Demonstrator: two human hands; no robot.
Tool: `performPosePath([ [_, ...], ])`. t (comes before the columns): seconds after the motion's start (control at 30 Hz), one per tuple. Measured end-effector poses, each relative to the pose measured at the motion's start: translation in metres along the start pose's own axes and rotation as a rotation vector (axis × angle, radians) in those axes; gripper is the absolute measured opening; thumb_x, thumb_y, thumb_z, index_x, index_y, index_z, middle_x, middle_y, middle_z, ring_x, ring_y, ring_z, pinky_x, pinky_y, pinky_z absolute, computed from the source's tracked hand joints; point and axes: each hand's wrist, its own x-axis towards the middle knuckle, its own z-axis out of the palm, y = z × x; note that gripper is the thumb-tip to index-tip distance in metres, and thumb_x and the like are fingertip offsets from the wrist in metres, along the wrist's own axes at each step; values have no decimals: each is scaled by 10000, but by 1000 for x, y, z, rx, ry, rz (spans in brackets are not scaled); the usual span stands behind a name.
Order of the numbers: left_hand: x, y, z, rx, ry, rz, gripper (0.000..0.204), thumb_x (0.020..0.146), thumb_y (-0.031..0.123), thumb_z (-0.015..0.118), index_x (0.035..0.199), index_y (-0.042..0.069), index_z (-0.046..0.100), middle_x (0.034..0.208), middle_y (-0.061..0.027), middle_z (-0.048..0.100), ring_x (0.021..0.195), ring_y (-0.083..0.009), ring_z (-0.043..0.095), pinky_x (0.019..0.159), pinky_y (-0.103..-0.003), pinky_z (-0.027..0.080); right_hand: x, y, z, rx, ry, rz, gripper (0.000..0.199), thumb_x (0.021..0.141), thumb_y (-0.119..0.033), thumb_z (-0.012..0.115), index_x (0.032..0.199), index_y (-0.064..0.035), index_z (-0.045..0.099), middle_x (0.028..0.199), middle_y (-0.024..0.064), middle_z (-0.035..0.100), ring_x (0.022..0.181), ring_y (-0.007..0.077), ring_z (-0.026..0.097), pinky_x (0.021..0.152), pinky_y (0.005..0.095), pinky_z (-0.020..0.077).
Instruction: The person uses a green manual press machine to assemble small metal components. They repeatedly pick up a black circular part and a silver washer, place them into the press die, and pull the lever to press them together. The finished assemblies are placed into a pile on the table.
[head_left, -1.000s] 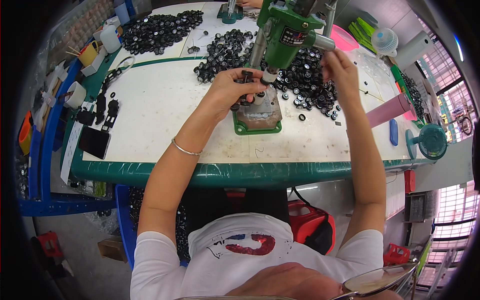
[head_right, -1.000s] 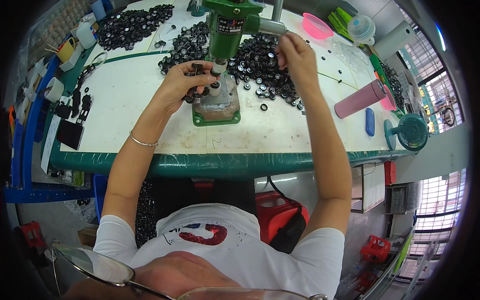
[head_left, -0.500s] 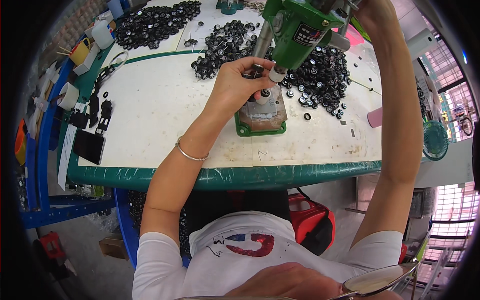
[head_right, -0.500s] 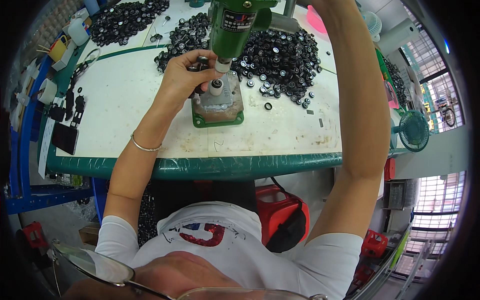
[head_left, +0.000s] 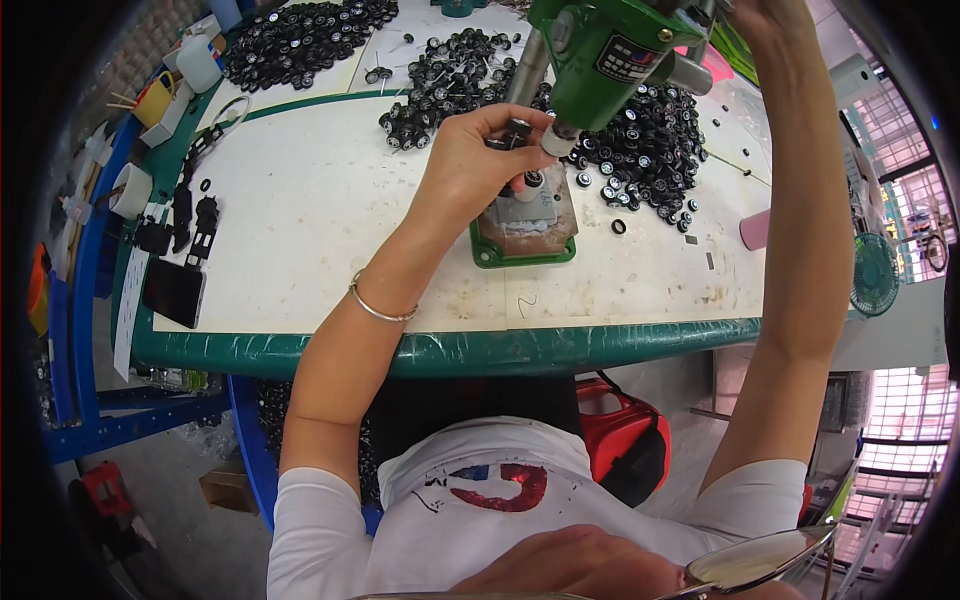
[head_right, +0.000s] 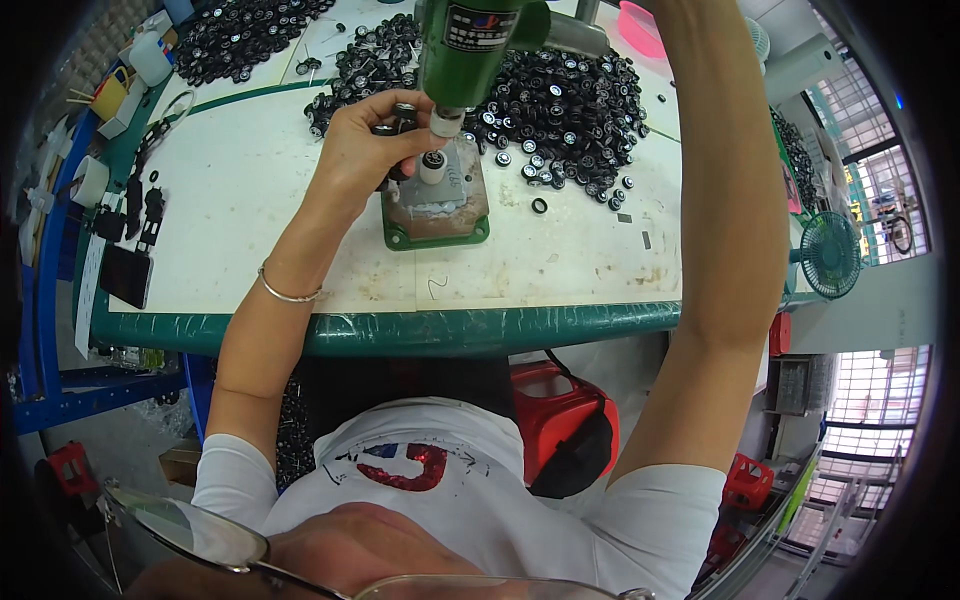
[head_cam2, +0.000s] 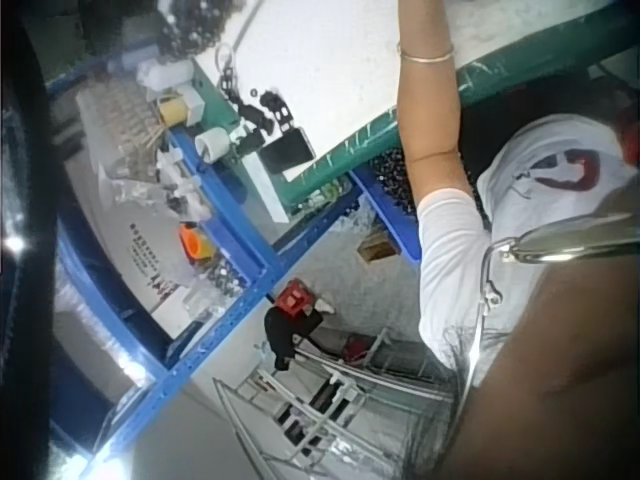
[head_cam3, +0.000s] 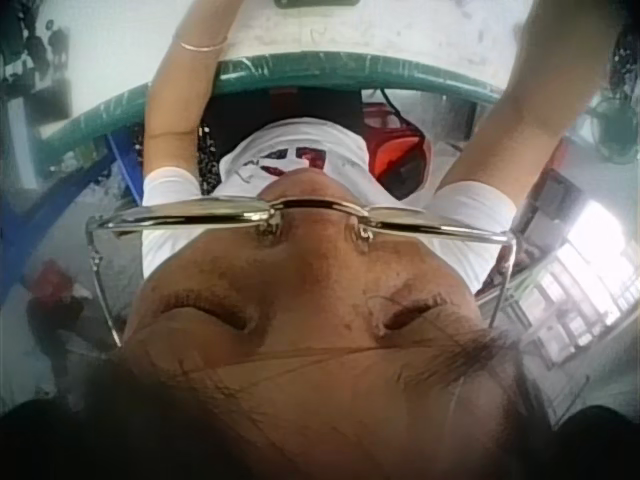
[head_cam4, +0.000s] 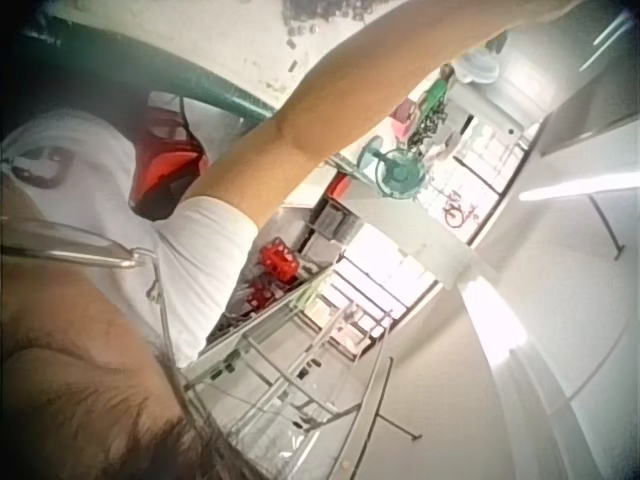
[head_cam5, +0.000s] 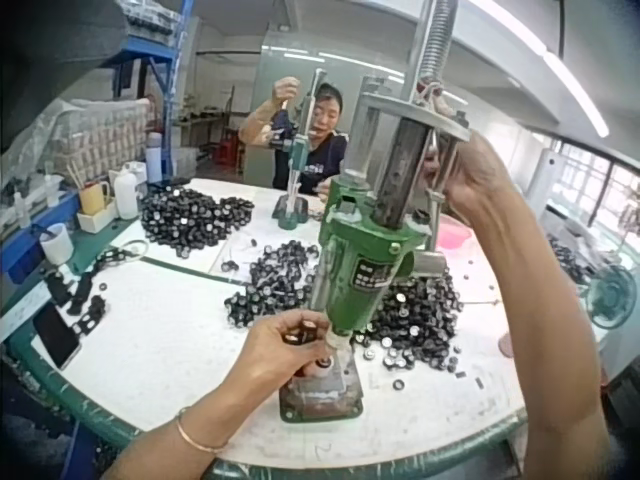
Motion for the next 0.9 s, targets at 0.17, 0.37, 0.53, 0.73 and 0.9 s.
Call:
performPosePath([
  [0.17, 2, 0, 5, 29, -17, 4, 285, 698, 7, 755, 971, 32, 678, 714, 16, 613, 518, -35, 485, 486, -183, 347, 18, 8, -22, 158, -161, -34, 254, 947, -263, 549, 727, -147, 497, 484, -88, 317, 351, 24, 268, 303, 185, 190],
  [0.37, -1, 1, 4, 38, -8, -17, 297, 690, 10, 755, 977, 34, 681, 716, 18, 616, 519, -33, 488, 471, -177, 335, -32, -4, 8, -121, 112, -402, 253, 909, -300, 608, 745, -155, 482, 512, -110, 309, 361, 4, 251, 309, 176, 173],
  [0.53, 0, -1, 3, 60, 0, -30, 316, 683, 7, 757, 989, 34, 683, 733, 18, 619, 519, -33, 488, 463, -180, 328, -54, -8, 8, -158, -3, -539, 297, 914, -326, 595, 720, -162, 441, 517, -111, 296, 383, 0, 236, 317, 179, 176],
  [0.73, 0, -8, 0, 55, 17, -22, 310, 686, 5, 755, 987, 35, 687, 762, 16, 621, 519, -32, 489, 463, -178, 323, -68, -3, 25, -186, 10, -654, 310, 907, -320, 602, 702, -172, 422, 512, -110, 290, 377, 11, 223, 318, 183, 185],
  [0.9, 1, -2, 7, 59, 2, -29, 308, 690, 4, 754, 989, 35, 686, 771, 14, 617, 519, -34, 490, 465, -178, 327, -21, -3, -39, 448, -341, -216, 332, 902, -312, 606, 678, -184, 397, 504, -110, 282, 377, 9, 225, 318, 180, 185],
])
